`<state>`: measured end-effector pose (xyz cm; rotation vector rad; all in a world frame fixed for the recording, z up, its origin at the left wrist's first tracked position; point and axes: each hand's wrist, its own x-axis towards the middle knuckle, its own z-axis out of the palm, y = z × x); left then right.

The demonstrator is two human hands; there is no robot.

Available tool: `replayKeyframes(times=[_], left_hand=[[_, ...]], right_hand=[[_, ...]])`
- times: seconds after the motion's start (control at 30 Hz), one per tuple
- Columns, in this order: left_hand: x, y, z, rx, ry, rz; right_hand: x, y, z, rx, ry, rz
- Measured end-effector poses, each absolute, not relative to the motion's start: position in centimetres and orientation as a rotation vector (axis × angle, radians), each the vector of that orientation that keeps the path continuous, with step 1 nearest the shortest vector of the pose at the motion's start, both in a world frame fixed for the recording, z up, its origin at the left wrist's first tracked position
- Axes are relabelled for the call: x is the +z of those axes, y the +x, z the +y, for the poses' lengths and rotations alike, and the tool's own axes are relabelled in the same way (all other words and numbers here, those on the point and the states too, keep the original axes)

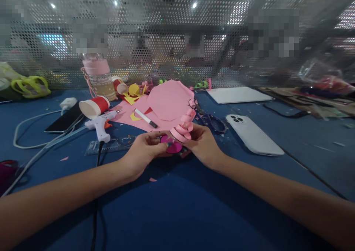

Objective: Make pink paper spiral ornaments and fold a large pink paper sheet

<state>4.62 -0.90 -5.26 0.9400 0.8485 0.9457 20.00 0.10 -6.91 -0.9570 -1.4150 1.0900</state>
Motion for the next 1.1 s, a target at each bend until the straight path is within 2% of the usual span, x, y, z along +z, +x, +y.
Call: replayKeyframes(times=[1.1], left_hand=[[-4.86,4.68,-0.89,0.912,0.895,0.807]], right_hand=[[-6.55,19.73,0.06,0.977,-0.992,-1.430]])
